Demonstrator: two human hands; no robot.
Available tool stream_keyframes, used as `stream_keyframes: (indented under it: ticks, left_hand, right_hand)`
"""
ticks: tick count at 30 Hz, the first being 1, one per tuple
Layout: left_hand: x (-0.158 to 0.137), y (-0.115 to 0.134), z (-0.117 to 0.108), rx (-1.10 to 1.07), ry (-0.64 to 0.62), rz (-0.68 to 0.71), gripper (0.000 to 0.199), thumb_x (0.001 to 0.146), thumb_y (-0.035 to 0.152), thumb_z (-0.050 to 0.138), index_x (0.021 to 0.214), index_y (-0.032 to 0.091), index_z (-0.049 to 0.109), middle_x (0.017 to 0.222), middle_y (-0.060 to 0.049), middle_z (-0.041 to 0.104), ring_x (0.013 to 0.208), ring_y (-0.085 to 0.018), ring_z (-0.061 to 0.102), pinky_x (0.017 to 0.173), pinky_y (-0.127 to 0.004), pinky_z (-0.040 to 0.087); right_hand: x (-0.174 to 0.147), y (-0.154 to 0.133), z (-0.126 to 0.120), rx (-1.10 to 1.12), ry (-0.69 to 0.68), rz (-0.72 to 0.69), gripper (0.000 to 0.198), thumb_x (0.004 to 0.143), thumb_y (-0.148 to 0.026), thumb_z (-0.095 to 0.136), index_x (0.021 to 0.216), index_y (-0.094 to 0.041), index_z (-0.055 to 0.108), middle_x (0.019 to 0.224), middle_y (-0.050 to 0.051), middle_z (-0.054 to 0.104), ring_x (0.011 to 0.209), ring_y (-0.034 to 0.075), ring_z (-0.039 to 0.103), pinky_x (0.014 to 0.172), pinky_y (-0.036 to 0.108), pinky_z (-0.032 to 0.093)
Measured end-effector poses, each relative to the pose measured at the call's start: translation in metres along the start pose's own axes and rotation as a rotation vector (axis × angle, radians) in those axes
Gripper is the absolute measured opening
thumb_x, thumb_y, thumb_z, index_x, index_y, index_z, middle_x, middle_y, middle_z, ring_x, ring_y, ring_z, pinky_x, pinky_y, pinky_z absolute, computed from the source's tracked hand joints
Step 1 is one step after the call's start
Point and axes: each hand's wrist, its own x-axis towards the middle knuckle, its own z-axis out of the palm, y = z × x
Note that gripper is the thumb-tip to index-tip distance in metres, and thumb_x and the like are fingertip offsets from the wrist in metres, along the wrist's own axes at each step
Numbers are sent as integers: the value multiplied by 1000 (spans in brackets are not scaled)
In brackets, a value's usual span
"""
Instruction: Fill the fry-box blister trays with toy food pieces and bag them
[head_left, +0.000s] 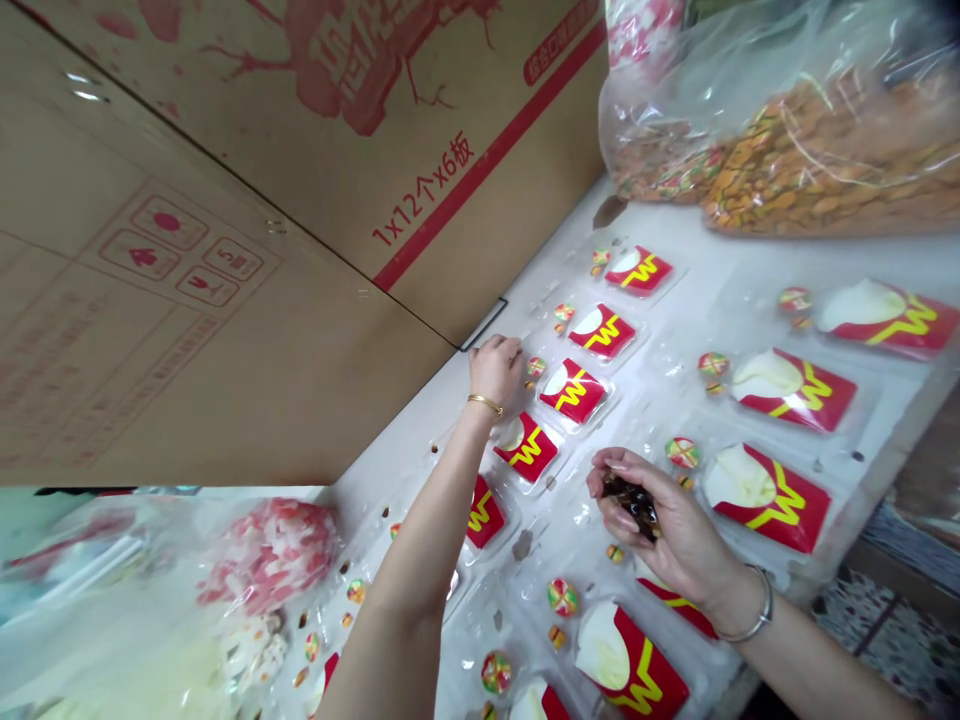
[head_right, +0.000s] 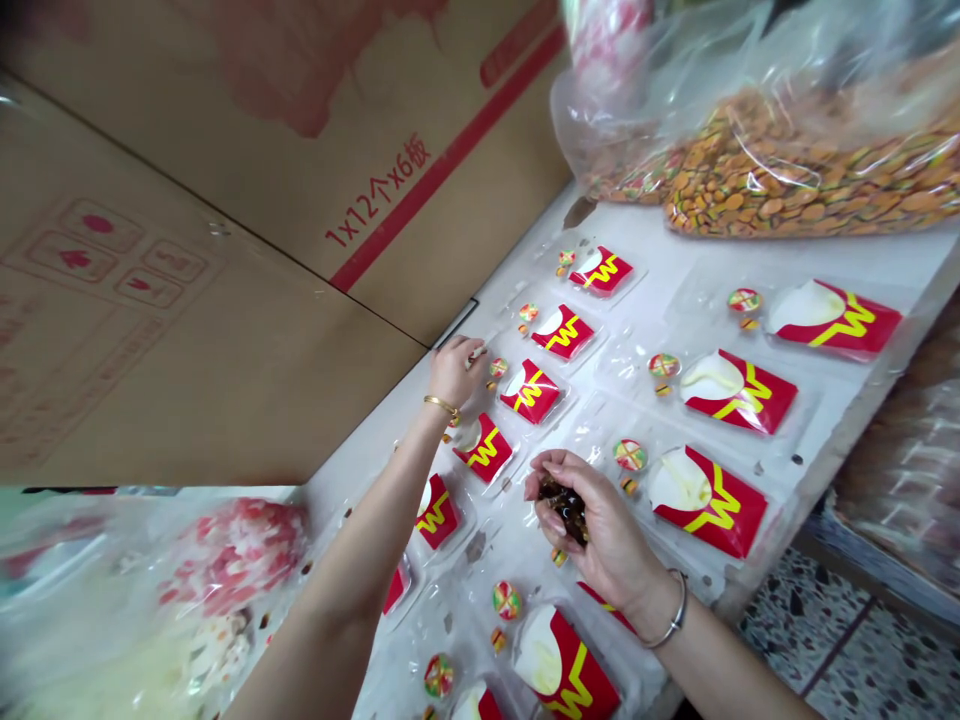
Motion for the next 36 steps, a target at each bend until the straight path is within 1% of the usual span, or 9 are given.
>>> stream_keyframes:
  ticks: [4,9,15,18,22,26,31,34,36]
  left_hand:
    - [-5,-14,-13,-52,75,-141,22,84,16,46,94,20,65,92,-5,64,84,-18,58,83,-34,37]
    - [-3,-18,-13,56,-134,-110,15,79,22,57,91,25,66,94,-3,62,92,-20,56,86,-35,36]
    - [8,-15,-11,146,-209,-76,5,77,23,58,79,22,63,93,-3,59,91,-20,55,80,-32,38]
    - [13,-15,-24,144,-193,-56,4,77,21,56,77,20,60,89,-4,60,81,-17,55,72,-28,38]
    - [31,-3,-35,-19,-71,-125,6,80,23,53,78,19,57,68,1,58,61,-12,49,60,-23,36]
    - [70,28,-15,-52,-4,-29,7,78,19,52,75,19,59,67,2,59,63,-12,51,60,-22,36]
    - [119,55,22,88,-43,-81,13,79,17,52,76,20,64,76,-4,66,72,-16,56,65,-25,38]
    - [130,60,32,133,-71,-118,12,81,26,56,78,18,65,83,-7,66,75,-18,57,66,-27,39]
    - [124,67,29,95,-26,-109,19,82,35,57,81,17,64,85,-8,65,76,-19,57,68,-28,40]
  right_hand:
    - [-1,-3,-2,-7,32,8,7,86,-23,54,89,-19,59,76,3,57,47,7,35,39,18,15]
    - [-1,-6,-3,-7,7,-8,9,85,-21,52,88,-18,60,84,5,59,49,7,35,40,19,18]
    - [-3,-12,-4,-66,21,-58,11,83,-18,55,92,-17,61,82,3,57,53,6,38,44,18,26]
    - [-5,-17,-4,-71,64,-90,14,84,-20,61,98,-19,60,88,3,59,53,6,38,43,17,23]
    - [-6,-26,0,-68,76,-116,17,85,-28,64,99,-20,57,85,3,60,49,4,32,40,17,17]
    - [-3,-40,4,-57,114,-137,19,83,-32,68,90,-19,56,83,2,60,46,3,30,38,16,16]
    - [0,-59,-1,14,215,-184,24,81,-33,71,82,-18,52,84,2,63,45,2,33,40,15,23]
    - [0,-67,-7,82,224,-218,27,79,-30,73,80,-18,49,88,4,65,44,2,34,41,15,26]
    - [0,-72,-10,113,220,-234,28,79,-30,73,78,-18,47,91,5,65,43,2,34,41,15,26]
